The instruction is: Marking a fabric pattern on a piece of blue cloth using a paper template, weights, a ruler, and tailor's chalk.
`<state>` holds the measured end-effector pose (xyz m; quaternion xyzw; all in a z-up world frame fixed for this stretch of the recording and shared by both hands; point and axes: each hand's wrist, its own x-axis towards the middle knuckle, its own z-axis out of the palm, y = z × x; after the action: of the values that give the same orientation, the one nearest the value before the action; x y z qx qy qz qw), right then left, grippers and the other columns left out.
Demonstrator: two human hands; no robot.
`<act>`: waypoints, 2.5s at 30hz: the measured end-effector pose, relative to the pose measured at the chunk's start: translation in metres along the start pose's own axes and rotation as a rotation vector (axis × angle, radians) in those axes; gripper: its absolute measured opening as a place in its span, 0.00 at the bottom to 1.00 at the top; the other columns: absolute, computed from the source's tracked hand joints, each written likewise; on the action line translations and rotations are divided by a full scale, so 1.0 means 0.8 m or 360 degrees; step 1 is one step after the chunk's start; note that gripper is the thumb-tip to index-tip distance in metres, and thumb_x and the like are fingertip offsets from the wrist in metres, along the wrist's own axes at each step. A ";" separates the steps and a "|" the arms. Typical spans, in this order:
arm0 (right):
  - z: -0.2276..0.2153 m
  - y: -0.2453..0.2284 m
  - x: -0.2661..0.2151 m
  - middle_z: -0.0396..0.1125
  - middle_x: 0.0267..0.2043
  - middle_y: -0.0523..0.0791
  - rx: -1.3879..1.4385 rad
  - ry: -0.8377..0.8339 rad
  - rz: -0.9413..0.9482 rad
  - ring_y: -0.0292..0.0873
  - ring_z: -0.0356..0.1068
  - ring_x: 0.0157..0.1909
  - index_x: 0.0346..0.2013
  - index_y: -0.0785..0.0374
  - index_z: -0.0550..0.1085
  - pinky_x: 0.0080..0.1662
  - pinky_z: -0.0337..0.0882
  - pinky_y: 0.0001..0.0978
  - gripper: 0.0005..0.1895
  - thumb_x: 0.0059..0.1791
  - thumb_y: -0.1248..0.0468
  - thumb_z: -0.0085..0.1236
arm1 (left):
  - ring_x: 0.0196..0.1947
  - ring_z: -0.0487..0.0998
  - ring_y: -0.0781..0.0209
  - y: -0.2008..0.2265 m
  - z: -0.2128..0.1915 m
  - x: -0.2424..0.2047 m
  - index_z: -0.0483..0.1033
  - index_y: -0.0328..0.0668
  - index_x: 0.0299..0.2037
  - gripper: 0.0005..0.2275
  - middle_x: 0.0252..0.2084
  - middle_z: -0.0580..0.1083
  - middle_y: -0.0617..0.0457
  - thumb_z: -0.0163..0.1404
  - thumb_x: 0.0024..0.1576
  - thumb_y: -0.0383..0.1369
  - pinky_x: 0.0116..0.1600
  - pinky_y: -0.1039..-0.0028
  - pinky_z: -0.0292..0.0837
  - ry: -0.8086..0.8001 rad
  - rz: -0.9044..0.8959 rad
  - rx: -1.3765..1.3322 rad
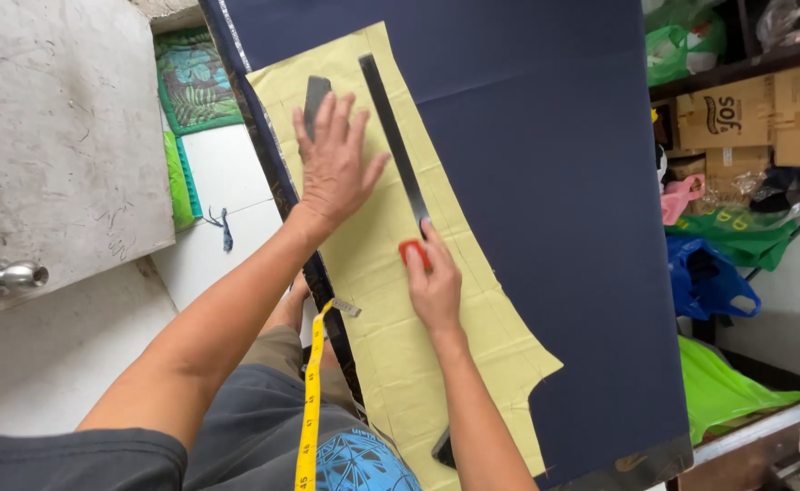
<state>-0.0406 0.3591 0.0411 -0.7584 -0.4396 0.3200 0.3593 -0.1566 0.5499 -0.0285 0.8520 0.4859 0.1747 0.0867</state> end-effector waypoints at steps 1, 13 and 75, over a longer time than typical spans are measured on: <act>-0.002 -0.010 0.028 0.63 0.69 0.55 -0.0005 -0.0001 -0.0007 0.51 0.62 0.71 0.50 0.71 0.77 0.68 0.63 0.42 0.18 0.55 0.60 0.48 | 0.76 0.53 0.41 -0.001 0.004 0.010 0.69 0.40 0.67 0.30 0.74 0.61 0.40 0.50 0.64 0.56 0.74 0.38 0.27 0.0007 -0.0004 -0.0003; 0.012 -0.066 0.312 0.70 0.28 0.37 -0.0090 0.0006 0.0236 0.33 0.67 0.25 0.37 0.57 0.79 0.29 0.75 0.26 0.13 0.43 0.62 0.48 | 0.78 0.49 0.44 -0.055 0.023 0.075 0.62 0.36 0.74 0.43 0.79 0.54 0.45 0.51 0.56 0.62 0.74 0.34 0.26 -0.0256 0.0230 0.0015; 0.051 -0.059 0.383 0.72 0.23 0.39 0.0097 -0.0343 0.0097 0.30 0.70 0.21 0.28 0.60 0.76 0.25 0.76 0.22 0.04 0.48 0.67 0.56 | 0.78 0.45 0.43 -0.059 0.016 0.085 0.59 0.40 0.75 0.48 0.80 0.47 0.47 0.55 0.49 0.65 0.73 0.33 0.37 -0.0391 0.0191 -0.0013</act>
<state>0.0314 0.6615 0.0061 -0.7214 -0.4424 0.4236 0.3230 -0.1579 0.6331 -0.0406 0.8941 0.4190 0.0761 0.1384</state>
